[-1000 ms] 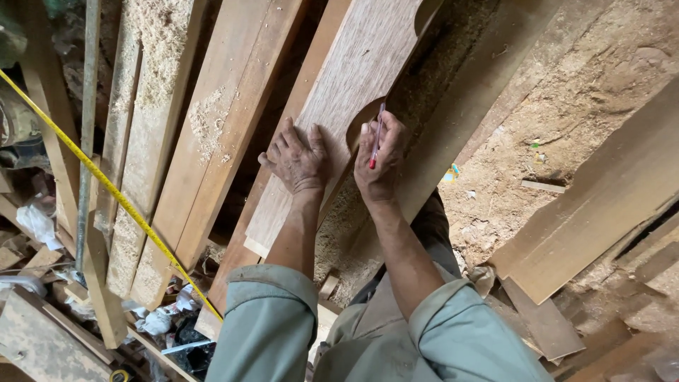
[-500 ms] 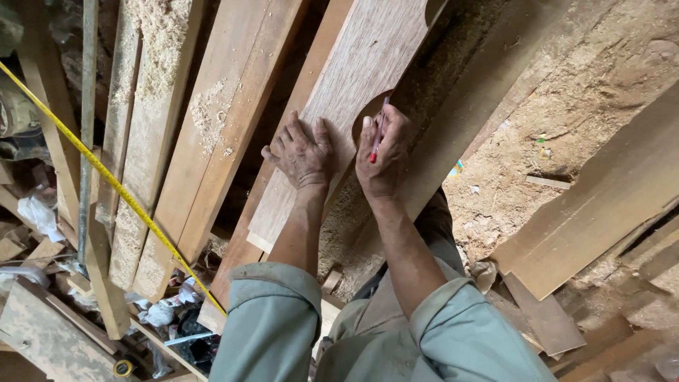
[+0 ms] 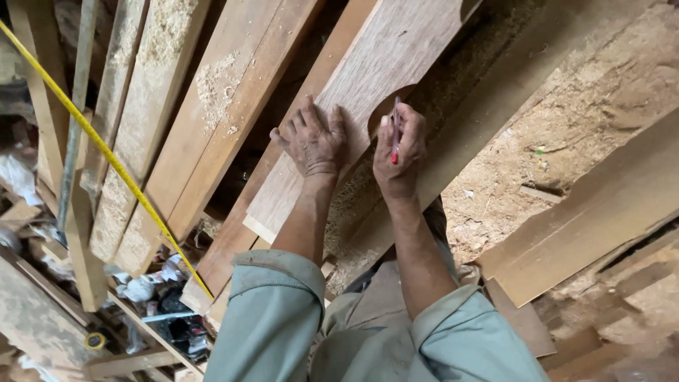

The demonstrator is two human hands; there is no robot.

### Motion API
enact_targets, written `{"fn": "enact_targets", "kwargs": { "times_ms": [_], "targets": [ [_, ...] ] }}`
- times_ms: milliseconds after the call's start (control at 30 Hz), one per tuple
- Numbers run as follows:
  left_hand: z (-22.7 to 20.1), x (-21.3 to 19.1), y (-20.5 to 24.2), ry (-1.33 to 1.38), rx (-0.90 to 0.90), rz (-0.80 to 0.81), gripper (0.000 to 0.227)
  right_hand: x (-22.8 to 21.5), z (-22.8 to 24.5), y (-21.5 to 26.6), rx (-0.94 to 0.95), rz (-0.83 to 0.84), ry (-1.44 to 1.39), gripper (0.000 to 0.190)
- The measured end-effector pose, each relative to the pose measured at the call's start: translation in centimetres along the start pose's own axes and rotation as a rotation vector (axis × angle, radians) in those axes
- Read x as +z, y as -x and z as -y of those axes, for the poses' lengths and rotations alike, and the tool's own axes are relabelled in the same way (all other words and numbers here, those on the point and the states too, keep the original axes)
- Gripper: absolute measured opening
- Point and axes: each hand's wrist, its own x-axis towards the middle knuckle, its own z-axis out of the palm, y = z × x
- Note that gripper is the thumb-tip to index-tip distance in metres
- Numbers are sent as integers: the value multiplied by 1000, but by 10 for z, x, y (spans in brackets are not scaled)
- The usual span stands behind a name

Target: Measuring, marking, and tracing templates onto wooden boards in a workshop.

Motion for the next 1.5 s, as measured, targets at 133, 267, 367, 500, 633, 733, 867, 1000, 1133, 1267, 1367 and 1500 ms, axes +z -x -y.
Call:
{"fn": "enact_targets", "kwargs": {
  "times_ms": [133, 267, 367, 500, 633, 733, 867, 1000, 1133, 1267, 1367, 1500],
  "targets": [
    [-2, -2, 0, -3, -12, -33, 66, -4, -2, -4, 3, 2, -2, 24],
    [-4, -10, 1, 45, -10, -59, 67, -7, 11, -4, -5, 14, 13, 21],
    [-3, -10, 2, 42, -7, -45, 70, -11, 19, -1, -4, 64, 5, 18],
    [-2, -10, 3, 33, 16, -82, 69, -11, 8, -2, 19, 85, 5, 16],
    [-2, -11, 2, 60, 7, -83, 68, -10, 14, 1, 20, 113, -23, 15],
    [-3, -16, 1, 85, 10, -58, 68, -8, 6, 6, 16, 128, -15, 14],
    [-4, -20, 1, 94, 4, -1, 69, -11, 8, 5, 61, 145, -22, 13],
    [-4, -23, -1, 106, 9, 14, 68, -11, 10, 10, 18, 149, -32, 13],
    [-4, -18, 0, 89, 10, 19, 69, -13, 11, 11, 61, 168, -54, 13],
    [-3, -16, -1, 91, 8, 14, 68, -14, 10, 10, 65, 184, -78, 14],
    [-3, -16, 0, 91, 8, 15, 69, -14, 6, 6, 61, 166, -78, 14],
    [-3, -18, 0, 87, 7, 5, 70, -15, 9, 2, 47, 161, -77, 14]
  ]
}}
